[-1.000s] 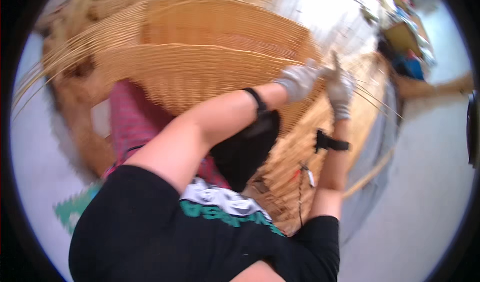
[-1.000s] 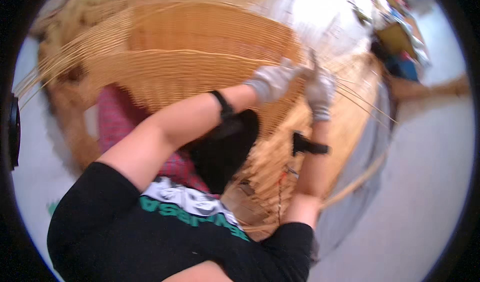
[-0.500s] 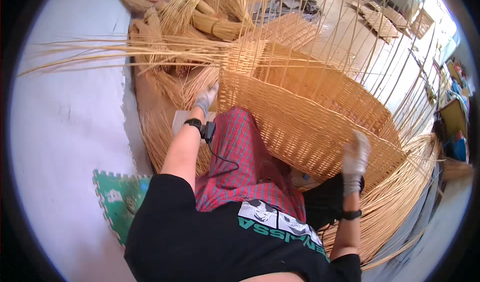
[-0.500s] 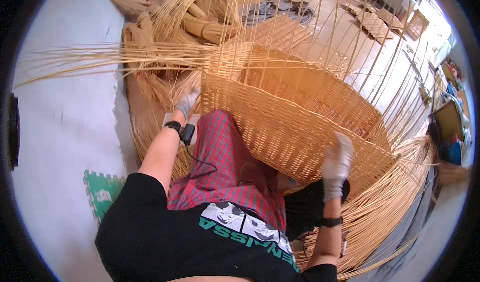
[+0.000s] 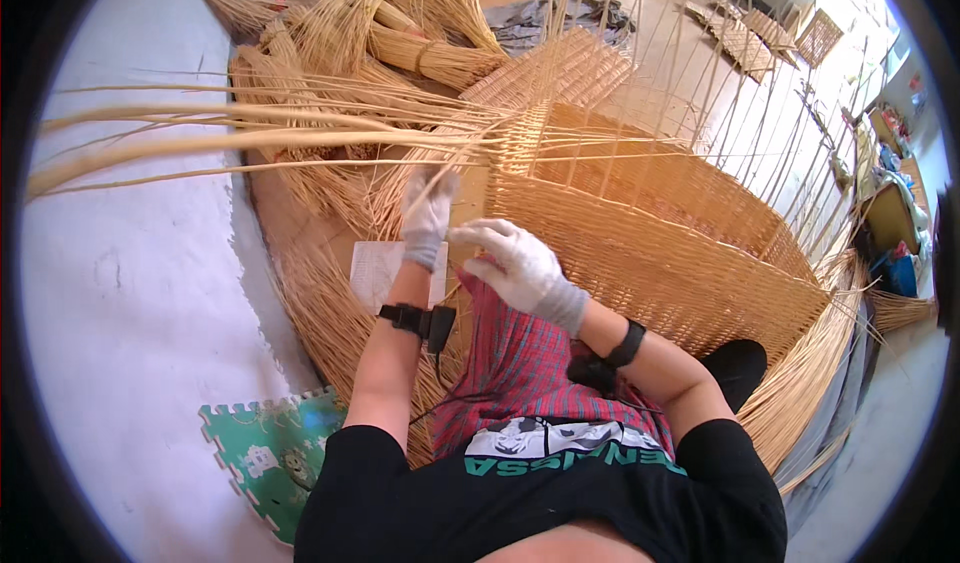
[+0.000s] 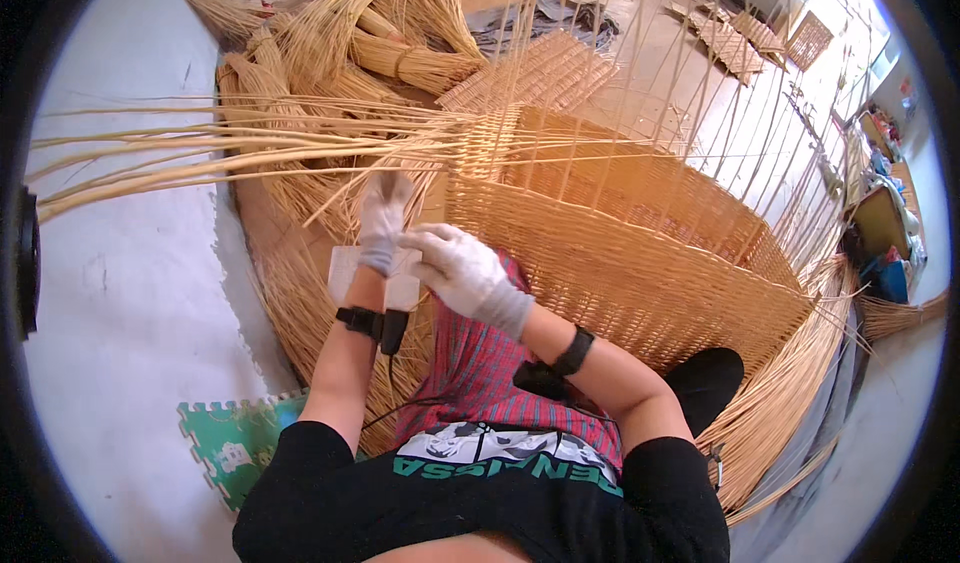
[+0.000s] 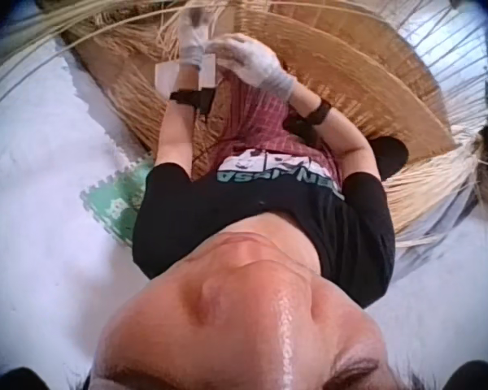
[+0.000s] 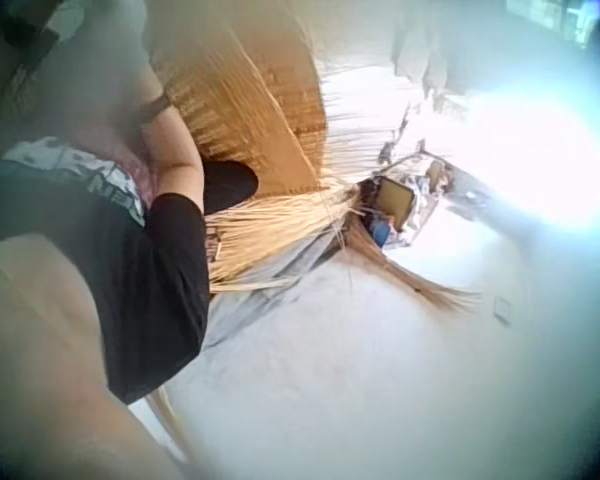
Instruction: Weave and measure a large bamboo or rattan basket.
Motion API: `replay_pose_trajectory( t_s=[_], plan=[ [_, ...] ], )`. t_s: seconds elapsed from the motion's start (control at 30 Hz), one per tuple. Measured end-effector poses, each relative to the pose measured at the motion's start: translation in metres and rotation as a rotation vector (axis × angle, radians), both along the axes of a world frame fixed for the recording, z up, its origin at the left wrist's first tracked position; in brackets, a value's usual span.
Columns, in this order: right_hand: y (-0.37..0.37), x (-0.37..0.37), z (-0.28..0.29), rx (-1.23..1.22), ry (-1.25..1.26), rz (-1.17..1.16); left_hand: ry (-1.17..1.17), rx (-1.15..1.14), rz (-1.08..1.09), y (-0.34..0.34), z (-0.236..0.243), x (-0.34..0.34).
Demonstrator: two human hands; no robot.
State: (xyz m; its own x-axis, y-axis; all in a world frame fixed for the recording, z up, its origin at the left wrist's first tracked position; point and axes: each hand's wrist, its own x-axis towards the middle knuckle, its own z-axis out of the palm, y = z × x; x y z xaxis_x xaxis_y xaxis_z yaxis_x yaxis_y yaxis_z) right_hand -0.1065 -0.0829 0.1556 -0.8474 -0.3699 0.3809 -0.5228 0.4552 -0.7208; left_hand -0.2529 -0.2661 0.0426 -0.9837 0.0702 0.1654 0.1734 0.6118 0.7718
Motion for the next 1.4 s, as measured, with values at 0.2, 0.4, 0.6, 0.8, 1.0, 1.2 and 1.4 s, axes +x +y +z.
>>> replay_pose_trajectory(
  t_s=[0.2, 0.4, 0.6, 0.8, 1.0, 1.2, 1.4],
  plan=[
    [-0.083, -0.045, 0.019, -0.235, 0.306, 0.154, 0.197, 0.766, -0.271, 0.001, 0.072, 0.051],
    [-0.074, -0.034, 0.011, 0.026, 0.334, 0.448, -0.310, 0.453, -0.690, -0.027, 0.080, 0.052],
    [-0.037, 0.000, 0.013, 0.235, 0.254, 0.332, -0.144, 0.458, -0.490, 0.024, 0.114, -0.022],
    [0.057, -0.002, 0.010, -0.139, 0.209, 0.056, 0.169, 0.680, -0.218, 0.051, 0.135, -0.041],
    [0.172, -0.066, -0.080, -1.419, -0.094, 0.023, 0.142, 0.861, -0.112, 0.042, 0.113, -0.038],
    [0.179, -0.037, -0.084, -0.832, -0.244, -0.595, 0.259, 0.535, -0.023, 0.090, 0.039, 0.016],
    [0.171, -0.045, -0.076, -0.668, -0.253, -0.786, -0.130, 0.316, -0.179, 0.087, -0.004, -0.023]
  ],
)
